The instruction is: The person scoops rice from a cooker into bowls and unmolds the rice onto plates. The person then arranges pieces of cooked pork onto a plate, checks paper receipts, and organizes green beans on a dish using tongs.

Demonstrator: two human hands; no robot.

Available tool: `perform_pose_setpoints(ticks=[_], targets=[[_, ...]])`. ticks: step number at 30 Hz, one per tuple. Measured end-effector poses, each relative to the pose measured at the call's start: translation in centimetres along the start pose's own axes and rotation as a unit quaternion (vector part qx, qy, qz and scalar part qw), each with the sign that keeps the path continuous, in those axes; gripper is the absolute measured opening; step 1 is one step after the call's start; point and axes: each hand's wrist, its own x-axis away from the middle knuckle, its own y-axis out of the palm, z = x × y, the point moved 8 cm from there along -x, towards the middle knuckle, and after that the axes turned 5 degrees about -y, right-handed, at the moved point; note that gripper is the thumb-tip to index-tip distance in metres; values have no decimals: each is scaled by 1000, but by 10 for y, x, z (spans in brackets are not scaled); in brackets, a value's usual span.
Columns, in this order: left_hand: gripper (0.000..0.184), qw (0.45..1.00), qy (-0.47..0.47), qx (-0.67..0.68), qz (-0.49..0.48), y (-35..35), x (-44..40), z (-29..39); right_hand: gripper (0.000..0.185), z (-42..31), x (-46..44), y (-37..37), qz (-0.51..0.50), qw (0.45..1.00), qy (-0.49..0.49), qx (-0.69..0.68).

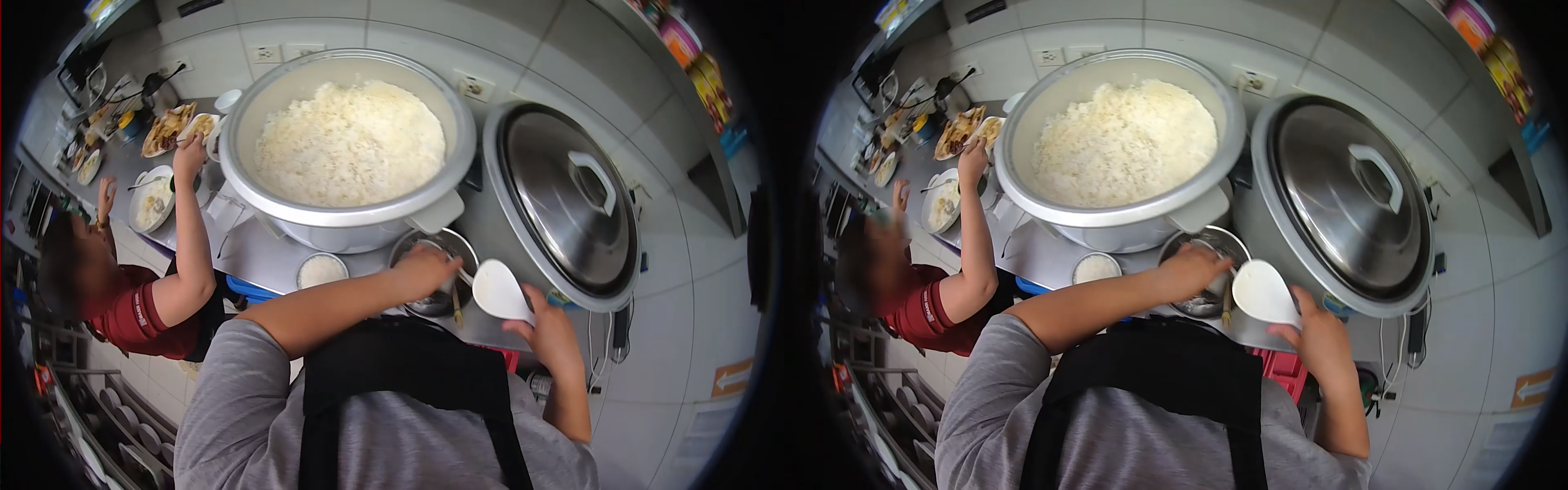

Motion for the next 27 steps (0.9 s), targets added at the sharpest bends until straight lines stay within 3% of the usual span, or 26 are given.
perform_pose_setpoints(ticks=[1, 2, 3, 4, 6, 7, 12, 14, 18, 23, 25, 27], targets=[[22, 1000, -11, -1, 5, -7, -1, -5, 53, -1, 0, -6, 5, 1000, -10, 11], [20, 998, 51, -35, 0, -10, 1, 2, 58, -7, -2, -11, 9, 1000, -20, 20], [17, 991, 113, -69, -7, -14, 6, 9, 53, -13, -6, -21, 7, 999, 2, 39], [17, 992, 103, -69, -3, -22, 9, 7, 53, -19, -11, -28, 5, 999, -8, 42], [17, 971, 184, -133, 73, -41, 22, 21, 42, -28, -23, -44, 10, 992, -26, 125], [17, 970, 175, -144, 88, -45, 23, 19, 32, -40, -33, -56, 36, 988, -51, 143], [15, 963, 212, -157, 61, -60, 12, 34, 21, -103, -110, -98, 144, 945, -145, 257], [17, 940, 236, -238, 68, -73, 5, 39, 17, -130, -152, -103, 194, 912, -215, 292], [16, 915, 277, -282, 85, -105, -2, 40, 9, -135, -275, -61, 194, 876, -234, 375], [16, 959, 198, -169, -108, -115, -17, 19, 10, -154, -413, -23, 211, 853, -210, 428], [17, 973, 183, -110, -88, -105, -24, 11, 10, -166, -442, -10, 206, 851, -203, 438], [22, 981, 167, -28, -93, -101, -28, 5, 10, -178, -464, 10, 177, 795, -218, 538]])
